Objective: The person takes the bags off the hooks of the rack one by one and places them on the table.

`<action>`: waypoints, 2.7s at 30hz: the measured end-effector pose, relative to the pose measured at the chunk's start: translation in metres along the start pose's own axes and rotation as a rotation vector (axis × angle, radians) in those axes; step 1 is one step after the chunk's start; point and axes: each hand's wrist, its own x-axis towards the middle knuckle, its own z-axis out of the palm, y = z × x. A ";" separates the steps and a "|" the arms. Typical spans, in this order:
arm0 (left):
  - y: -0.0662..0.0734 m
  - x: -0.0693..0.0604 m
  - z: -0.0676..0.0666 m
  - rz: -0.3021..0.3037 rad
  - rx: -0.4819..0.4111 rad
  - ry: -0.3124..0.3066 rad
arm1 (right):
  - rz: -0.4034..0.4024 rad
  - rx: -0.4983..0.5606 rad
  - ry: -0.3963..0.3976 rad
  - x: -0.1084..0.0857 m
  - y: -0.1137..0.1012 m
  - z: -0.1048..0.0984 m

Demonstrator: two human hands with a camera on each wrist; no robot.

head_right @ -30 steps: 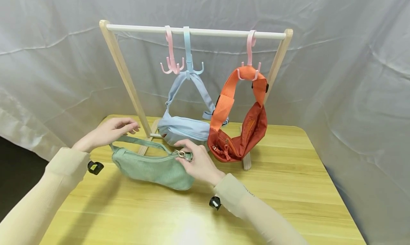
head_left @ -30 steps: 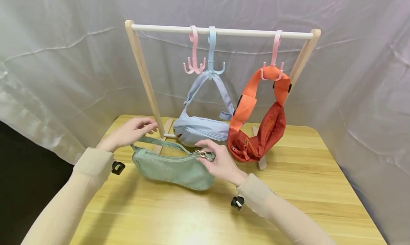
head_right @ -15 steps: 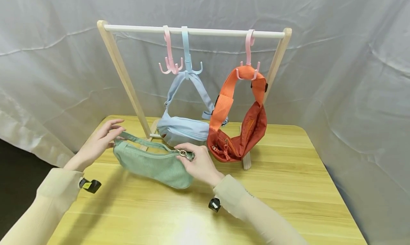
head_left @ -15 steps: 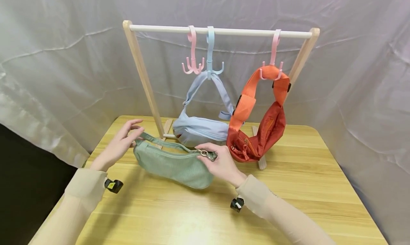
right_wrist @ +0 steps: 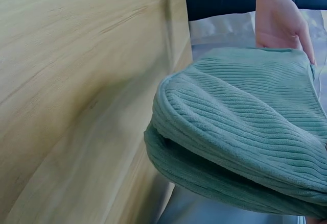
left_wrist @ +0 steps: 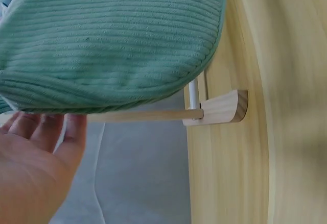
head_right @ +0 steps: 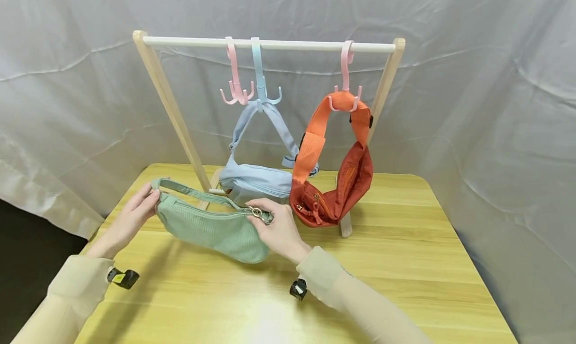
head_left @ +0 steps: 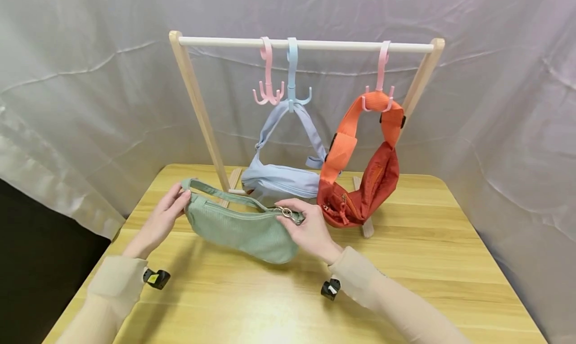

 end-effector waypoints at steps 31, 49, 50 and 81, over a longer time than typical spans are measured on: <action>0.001 0.010 0.008 -0.049 0.473 -0.042 | -0.138 0.016 0.075 -0.002 -0.001 0.006; -0.003 0.010 -0.002 0.079 0.556 0.105 | -0.274 -0.226 0.083 0.003 -0.002 0.003; -0.003 0.011 -0.003 0.090 0.556 0.110 | -0.284 -0.251 0.078 0.003 -0.002 0.002; 0.010 0.013 -0.017 0.096 0.477 0.290 | -0.161 -0.381 -0.045 0.006 0.002 -0.008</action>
